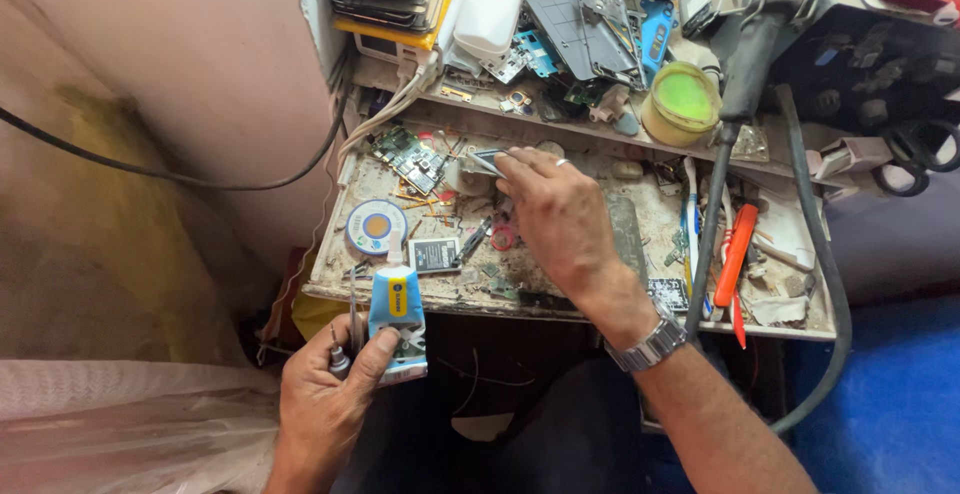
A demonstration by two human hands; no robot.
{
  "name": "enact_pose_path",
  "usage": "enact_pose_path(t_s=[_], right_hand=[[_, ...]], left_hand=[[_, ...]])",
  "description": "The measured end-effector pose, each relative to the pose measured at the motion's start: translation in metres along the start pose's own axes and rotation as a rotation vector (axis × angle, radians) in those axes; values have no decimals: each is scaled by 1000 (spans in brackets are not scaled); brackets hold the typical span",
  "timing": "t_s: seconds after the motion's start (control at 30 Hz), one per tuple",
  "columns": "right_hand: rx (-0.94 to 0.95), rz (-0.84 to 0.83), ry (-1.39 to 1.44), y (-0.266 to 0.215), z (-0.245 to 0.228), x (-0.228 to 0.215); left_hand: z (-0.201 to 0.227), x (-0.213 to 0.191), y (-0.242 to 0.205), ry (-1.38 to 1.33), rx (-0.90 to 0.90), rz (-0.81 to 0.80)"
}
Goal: The person disassembles and sorts various mobile phone components on a workbench, handling a battery, small circuit boards, and screws by hand and with a screwdriver.
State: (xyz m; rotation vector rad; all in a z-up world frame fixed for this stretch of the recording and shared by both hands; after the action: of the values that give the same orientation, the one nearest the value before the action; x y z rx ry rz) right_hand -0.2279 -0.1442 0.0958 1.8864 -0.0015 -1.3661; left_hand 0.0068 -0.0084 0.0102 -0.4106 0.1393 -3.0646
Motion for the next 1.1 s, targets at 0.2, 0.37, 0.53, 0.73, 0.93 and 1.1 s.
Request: enact_pose_path(t_s=[0.2,0.37,0.53,0.73,0.93,1.1], right_hand=[[402,-48,279,3,6,-22],[682,76,643,-6,16,-44],[807,91,1273,-28,29,-62],[821,192,1060,-52,23,-81],[363,293,5,-79,-3,-88],[282,247,-112,-94,-2,-81]], left_hand=[[-5,-6,-1,32,-53,46],[-2,0,0,-65,-51,1],[-6,-3,1,-34,-49,12],[-15,-3,1,30,4,7],[-5,9,0,2,-45,35],[-2,15,1,35,-48,29]])
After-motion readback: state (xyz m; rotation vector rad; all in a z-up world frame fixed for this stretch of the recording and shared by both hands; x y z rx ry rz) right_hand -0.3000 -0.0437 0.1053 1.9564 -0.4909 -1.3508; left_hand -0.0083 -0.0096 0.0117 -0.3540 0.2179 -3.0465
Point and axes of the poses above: each hand's wrist, its own y-axis towards the middle knuckle, its own x-axis out of the palm, z = x × y, the point moved 2 cm from there along y, towards the middle knuckle, and after that the axes turned 1 degree about y, right-handed, at the moved point
